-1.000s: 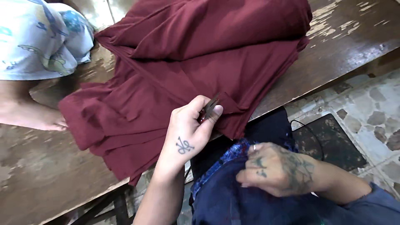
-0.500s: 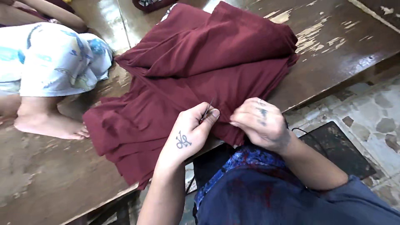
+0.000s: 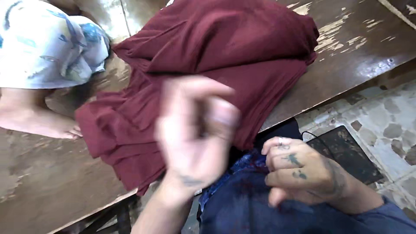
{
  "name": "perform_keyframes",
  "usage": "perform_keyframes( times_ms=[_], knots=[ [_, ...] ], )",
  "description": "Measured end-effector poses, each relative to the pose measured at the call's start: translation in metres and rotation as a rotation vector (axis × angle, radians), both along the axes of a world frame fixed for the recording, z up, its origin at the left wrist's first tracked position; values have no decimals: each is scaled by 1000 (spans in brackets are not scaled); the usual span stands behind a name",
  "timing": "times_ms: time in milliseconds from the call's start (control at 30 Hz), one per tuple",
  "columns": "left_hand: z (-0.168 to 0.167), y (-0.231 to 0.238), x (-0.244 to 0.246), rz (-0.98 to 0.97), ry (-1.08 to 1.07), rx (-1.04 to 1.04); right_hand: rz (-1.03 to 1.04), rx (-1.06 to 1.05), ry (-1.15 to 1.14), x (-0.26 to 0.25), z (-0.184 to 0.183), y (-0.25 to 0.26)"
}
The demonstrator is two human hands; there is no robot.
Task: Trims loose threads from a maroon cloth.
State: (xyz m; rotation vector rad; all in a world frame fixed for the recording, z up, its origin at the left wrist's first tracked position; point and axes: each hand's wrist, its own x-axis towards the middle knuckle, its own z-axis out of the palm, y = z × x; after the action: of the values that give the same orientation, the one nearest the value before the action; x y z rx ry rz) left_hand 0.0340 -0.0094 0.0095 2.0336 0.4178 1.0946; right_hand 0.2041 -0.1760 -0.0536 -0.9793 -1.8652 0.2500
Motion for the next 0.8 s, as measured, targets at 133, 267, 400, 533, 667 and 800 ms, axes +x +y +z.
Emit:
perform_keyframes(
  times_ms=[133, 267, 400, 533, 667, 800],
  knots=[
    [-51, -14, 8, -66, 608, 198, -121, 75, 77, 8, 0, 2],
    [-58, -13, -4, -151, 230, -40, -219, 131, 90, 8, -12, 26],
    [-67, -15, -5, -319, -235, -458, -370, 15, -18, 0, -29, 54],
    [-75, -11, -6, -466, -374, -741, -190, 31, 143, 15, -25, 45],
    [-83, -9, -4, -506, -395, -875, -174, -19, 223, 33, -26, 26],
    [-90, -13, 1, -536, -424, -923, -399, -22, 23, 12, -16, 36]
  ],
)
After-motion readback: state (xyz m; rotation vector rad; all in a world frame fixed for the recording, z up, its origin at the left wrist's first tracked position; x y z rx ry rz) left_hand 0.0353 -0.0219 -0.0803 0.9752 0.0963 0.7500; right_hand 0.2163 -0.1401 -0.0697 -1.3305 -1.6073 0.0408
